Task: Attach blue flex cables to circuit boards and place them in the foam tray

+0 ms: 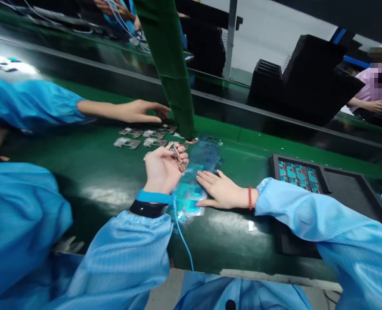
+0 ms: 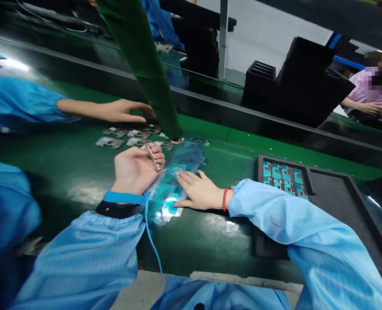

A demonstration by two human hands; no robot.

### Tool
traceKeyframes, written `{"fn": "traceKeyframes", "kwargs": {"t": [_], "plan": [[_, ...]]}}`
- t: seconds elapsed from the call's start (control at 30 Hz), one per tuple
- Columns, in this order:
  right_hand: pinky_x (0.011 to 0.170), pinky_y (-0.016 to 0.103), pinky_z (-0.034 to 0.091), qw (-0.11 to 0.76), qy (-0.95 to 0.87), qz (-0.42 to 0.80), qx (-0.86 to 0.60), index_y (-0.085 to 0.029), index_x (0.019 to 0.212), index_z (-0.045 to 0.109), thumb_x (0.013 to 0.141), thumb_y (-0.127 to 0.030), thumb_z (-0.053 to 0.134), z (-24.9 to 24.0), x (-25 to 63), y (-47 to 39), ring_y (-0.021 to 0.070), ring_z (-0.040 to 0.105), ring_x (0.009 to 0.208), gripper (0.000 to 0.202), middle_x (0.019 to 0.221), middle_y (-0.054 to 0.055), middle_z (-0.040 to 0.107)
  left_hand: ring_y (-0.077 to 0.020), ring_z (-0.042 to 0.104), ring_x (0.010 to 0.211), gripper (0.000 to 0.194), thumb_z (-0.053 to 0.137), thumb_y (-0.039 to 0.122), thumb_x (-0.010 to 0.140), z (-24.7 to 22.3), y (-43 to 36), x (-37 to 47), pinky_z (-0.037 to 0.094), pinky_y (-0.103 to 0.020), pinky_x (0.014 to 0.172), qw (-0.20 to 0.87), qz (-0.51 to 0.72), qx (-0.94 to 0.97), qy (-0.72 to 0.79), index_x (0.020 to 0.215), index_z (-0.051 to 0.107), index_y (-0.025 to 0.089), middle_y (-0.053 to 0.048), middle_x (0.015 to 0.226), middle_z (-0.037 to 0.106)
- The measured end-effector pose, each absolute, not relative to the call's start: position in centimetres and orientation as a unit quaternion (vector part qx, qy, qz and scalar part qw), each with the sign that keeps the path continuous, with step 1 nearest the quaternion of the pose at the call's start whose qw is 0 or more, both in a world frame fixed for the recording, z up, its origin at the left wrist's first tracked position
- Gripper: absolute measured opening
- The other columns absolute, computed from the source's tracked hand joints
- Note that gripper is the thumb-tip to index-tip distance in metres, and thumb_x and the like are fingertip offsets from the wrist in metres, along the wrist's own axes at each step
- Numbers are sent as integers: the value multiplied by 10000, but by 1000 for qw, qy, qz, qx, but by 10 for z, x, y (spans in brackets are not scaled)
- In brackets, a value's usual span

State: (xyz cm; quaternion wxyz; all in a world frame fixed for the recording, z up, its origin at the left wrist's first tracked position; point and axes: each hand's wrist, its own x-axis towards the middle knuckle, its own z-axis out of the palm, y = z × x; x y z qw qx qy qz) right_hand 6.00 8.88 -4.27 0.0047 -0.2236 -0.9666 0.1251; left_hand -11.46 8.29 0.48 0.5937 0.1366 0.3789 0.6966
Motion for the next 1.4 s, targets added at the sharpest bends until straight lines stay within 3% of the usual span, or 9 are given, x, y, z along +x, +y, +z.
{"fn": "traceKeyframes", "kwargs": {"t": [0.1,0.2,0.37,0.5,0.63,0.73,1.0,1.2,1.4], "plan": [[1113,563,355,-5,-967,127,-222,-36,1390,438,932,-490,509,-38,92,87,328,400,1390,649,1514,217,365,-67,364,409,88,496,160,686,1,83,-112,328,-181,398,606,668,181,392,607,537,158,38,544,399],[1066,509,430,-1,-966,139,-216,-75,1321,523,971,-392,474,-30,119,85,295,458,1356,475,1478,194,437,-89,321,361,145,469,238,601,-5,83,-107,289,-216,360,616,620,240,423,591,592,162,32,484,371],[1034,469,471,44,-957,154,-241,-119,1277,559,991,-344,443,-22,143,86,260,580,1233,382,1350,152,590,-84,205,285,362,488,378,741,-12,78,-94,193,-233,344,630,447,393,498,499,632,150,44,326,280],[949,387,532,128,-949,159,-239,-111,1270,557,985,-305,463,-17,157,88,230,639,1106,357,1251,141,655,-101,309,286,417,635,482,755,-10,69,-86,275,-250,396,613,280,511,534,514,685,145,28,286,346],[877,364,559,168,-942,163,-243,-127,1223,592,981,-246,466,-19,165,86,213,670,969,298,1121,120,707,-113,335,303,553,577,650,752,-10,66,-87,280,-262,416,572,208,556,567,520,687,160,34,305,350],[817,337,574,187,-933,178,-251,-144,1211,606,986,-228,448,-21,166,84,195,687,895,288,1039,108,726,-113,339,312,542,585,663,739,-12,67,-90,294,-263,431,554,204,562,580,542,681,167,41,316,361],[991,352,527,240,-924,197,-225,-166,1241,595,984,-262,461,-14,170,86,195,608,1163,305,1234,122,653,-97,303,343,425,621,572,737,-17,69,-81,303,-256,462,565,264,528,577,563,670,188,39,337,389],[922,338,545,232,-948,123,-179,-157,1268,573,993,-220,426,-8,171,90,181,622,1062,318,1198,120,668,-94,282,342,391,692,525,651,-18,70,-76,233,-251,412,588,282,506,564,472,608,188,25,325,388],[924,365,519,281,-954,19,-106,-156,1097,670,958,-113,437,3,165,76,212,568,1116,275,1230,146,626,-90,288,340,391,690,506,641,-23,70,-74,213,-238,400,571,298,493,585,446,559,193,32,327,387]]}}
